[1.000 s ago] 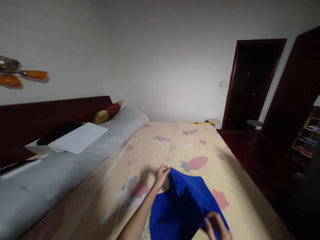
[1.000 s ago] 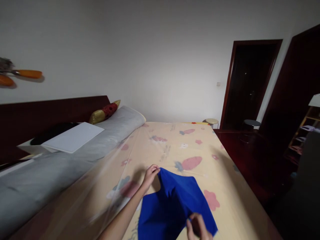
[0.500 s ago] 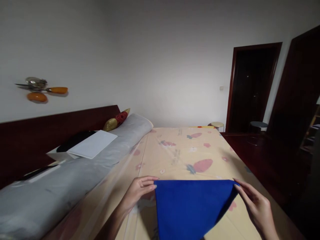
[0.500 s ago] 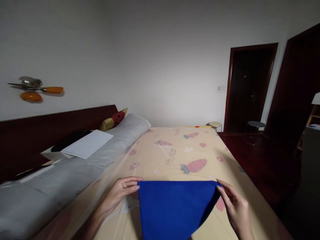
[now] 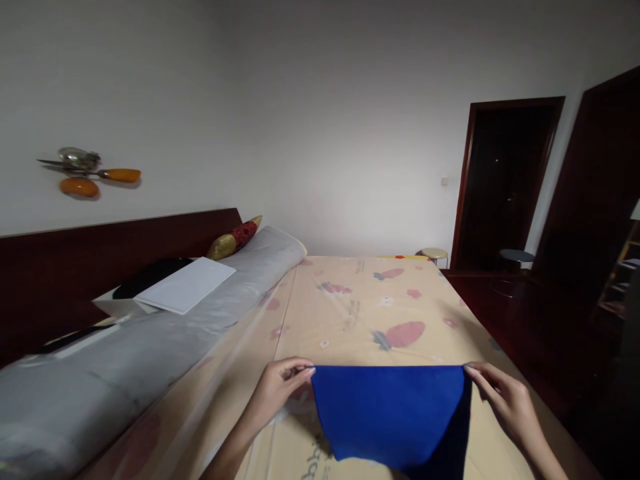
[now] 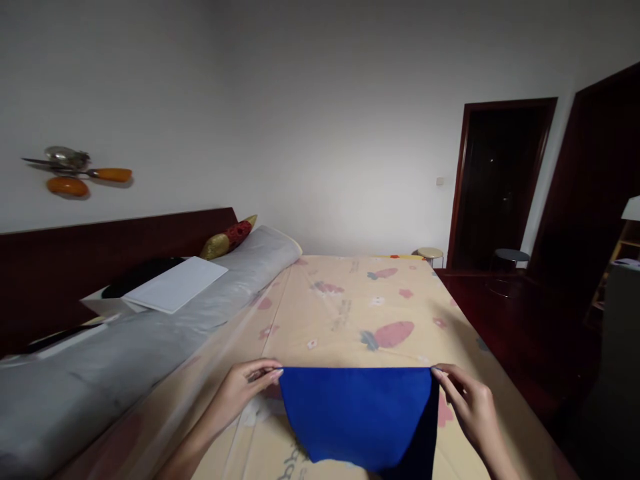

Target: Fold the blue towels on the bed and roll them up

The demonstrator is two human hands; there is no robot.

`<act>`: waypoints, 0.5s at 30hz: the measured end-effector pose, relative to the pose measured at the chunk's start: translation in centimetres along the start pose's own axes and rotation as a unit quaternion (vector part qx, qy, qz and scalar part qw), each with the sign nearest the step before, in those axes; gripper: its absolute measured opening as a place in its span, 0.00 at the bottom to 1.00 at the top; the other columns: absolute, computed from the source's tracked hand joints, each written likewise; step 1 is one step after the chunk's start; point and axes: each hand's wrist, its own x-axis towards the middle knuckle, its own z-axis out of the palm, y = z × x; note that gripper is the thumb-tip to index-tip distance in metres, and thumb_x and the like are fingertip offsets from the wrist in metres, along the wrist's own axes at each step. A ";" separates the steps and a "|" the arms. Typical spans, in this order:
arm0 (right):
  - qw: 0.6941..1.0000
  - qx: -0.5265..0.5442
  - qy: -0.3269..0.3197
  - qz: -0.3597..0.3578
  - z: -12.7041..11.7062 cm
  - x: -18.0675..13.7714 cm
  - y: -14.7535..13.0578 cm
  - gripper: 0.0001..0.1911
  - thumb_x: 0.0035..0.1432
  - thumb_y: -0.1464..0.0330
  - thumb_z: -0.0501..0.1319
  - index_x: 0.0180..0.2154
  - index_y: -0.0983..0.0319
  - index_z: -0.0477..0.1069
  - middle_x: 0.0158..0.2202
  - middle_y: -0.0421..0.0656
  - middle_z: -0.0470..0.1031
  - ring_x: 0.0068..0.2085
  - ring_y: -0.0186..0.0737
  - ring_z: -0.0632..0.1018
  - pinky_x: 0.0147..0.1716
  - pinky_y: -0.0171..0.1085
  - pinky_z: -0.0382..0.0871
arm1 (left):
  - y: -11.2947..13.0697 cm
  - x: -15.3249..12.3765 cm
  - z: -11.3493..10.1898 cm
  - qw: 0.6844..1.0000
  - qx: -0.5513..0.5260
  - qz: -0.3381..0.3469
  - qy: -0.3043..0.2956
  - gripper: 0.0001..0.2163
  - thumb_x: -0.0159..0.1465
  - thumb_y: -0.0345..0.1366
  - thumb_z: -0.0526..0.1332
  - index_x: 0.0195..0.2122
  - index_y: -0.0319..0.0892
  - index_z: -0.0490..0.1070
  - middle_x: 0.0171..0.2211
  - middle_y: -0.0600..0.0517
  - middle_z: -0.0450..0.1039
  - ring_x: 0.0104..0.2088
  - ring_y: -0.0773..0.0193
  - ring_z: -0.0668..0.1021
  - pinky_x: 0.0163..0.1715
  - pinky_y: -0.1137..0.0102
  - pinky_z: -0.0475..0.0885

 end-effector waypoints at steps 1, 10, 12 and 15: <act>0.999 0.029 -0.018 0.019 0.8 0.4 0.5 0.24 0.51 0.46 0.61 0.33 0.60 0.77 0.28 0.43 0.79 0.23 0.36 0.73 0.23 0.34 0.69 | -0.7 0.5 0.4 1.000 -0.011 -0.006 0.000 0.16 0.48 0.51 0.69 0.28 0.43 0.79 0.22 0.51 0.77 0.22 0.62 0.75 0.24 0.70 0.70; 0.987 0.149 -0.037 0.045 6.3 7.9 1.5 0.29 0.47 0.42 0.62 0.30 0.63 0.71 0.24 0.46 0.77 0.26 0.44 0.79 0.23 0.36 0.68 | -2.5 8.9 3.8 0.991 -0.095 -0.002 0.098 0.23 0.43 0.53 0.70 0.32 0.38 0.78 0.27 0.45 0.80 0.29 0.56 0.80 0.30 0.67 0.72; 0.988 0.153 -0.018 0.020 5.8 9.5 0.1 0.28 0.48 0.44 0.62 0.34 0.64 0.71 0.26 0.46 0.78 0.31 0.44 0.79 0.28 0.38 0.70 | -1.9 10.3 3.3 0.988 -0.099 0.015 0.115 0.24 0.47 0.54 0.68 0.36 0.38 0.78 0.32 0.44 0.81 0.35 0.55 0.81 0.36 0.65 0.73; 0.988 0.157 -0.003 -0.010 4.4 9.7 -1.0 0.26 0.51 0.46 0.62 0.37 0.63 0.71 0.30 0.46 0.78 0.32 0.41 0.78 0.31 0.38 0.70 | -2.5 10.3 2.1 0.987 -0.096 0.030 0.125 0.24 0.48 0.54 0.67 0.39 0.40 0.78 0.37 0.46 0.81 0.40 0.55 0.80 0.42 0.65 0.72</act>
